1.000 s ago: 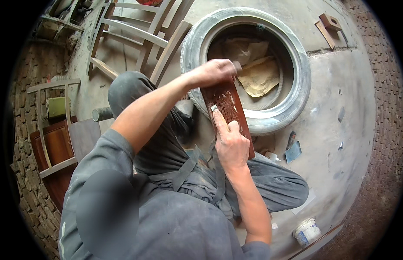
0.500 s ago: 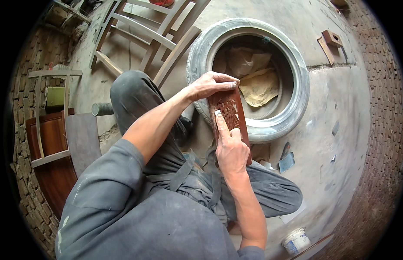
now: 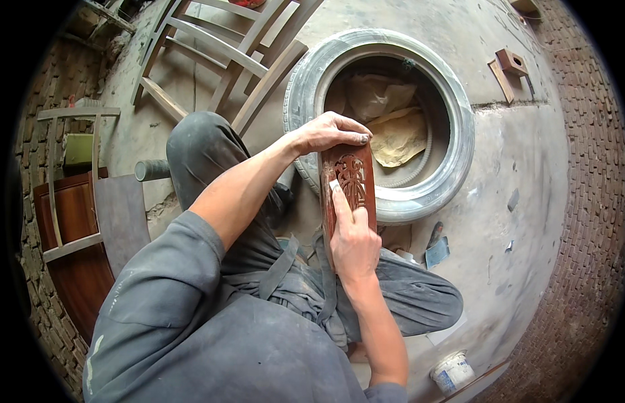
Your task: The person sits on the ground and sands a rectangular carved wooden piece using a handheld electric sander. They rotate the piece to sand different sides and edges, then inspect the surface with their fingers.
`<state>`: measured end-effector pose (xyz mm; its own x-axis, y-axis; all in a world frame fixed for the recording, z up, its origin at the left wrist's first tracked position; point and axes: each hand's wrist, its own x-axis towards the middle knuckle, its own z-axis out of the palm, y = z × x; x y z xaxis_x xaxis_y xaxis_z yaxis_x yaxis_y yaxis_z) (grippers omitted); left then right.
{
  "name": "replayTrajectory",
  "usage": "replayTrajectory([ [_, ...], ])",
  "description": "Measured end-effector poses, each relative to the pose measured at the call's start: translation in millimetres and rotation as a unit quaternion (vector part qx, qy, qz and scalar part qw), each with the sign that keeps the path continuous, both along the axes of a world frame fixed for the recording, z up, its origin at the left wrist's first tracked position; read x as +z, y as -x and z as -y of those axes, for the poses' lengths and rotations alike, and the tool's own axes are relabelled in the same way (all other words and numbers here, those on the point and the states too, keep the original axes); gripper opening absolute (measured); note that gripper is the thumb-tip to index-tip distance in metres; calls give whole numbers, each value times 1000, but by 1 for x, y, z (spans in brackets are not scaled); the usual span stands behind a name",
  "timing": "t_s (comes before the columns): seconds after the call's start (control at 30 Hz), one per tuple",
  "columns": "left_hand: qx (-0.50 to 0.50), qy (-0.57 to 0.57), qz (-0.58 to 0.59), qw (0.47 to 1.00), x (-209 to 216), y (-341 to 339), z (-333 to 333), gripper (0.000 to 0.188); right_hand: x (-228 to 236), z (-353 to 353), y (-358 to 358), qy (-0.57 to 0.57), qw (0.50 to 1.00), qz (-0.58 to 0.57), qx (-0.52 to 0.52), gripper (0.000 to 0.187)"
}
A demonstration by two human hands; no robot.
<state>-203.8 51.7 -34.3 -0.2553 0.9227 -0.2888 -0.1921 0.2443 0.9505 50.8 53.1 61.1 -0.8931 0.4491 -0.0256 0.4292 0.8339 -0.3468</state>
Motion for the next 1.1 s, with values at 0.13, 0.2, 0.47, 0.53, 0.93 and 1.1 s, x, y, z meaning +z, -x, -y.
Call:
replayTrajectory([
  [0.13, -1, -13, -9, 1000, -4, 0, -4, 37, -4, 2, 1, -10, 1000, -20, -7, 61],
  [0.2, -3, -25, 7, 1000, -8, 1, -5, 36, -8, -5, 19, -11, 1000, -23, -5, 63],
  [0.47, -11, -17, -4, 1000, -8, 1, -7, 38, -6, -1, 16, 7, 999, -28, -15, 64],
  [0.53, -7, -21, 19, 1000, -12, 3, -6, 38, -9, -3, 27, 4, 1000, -15, -16, 65],
  [0.93, -45, 2, 17, 999, -6, 2, -8, 41, -5, -7, 12, 3, 1000, -19, -10, 64],
  [1.1, -33, -4, 9, 999, -5, 3, -13, 37, 7, 22, -59, 13, 999, -18, -26, 66],
])
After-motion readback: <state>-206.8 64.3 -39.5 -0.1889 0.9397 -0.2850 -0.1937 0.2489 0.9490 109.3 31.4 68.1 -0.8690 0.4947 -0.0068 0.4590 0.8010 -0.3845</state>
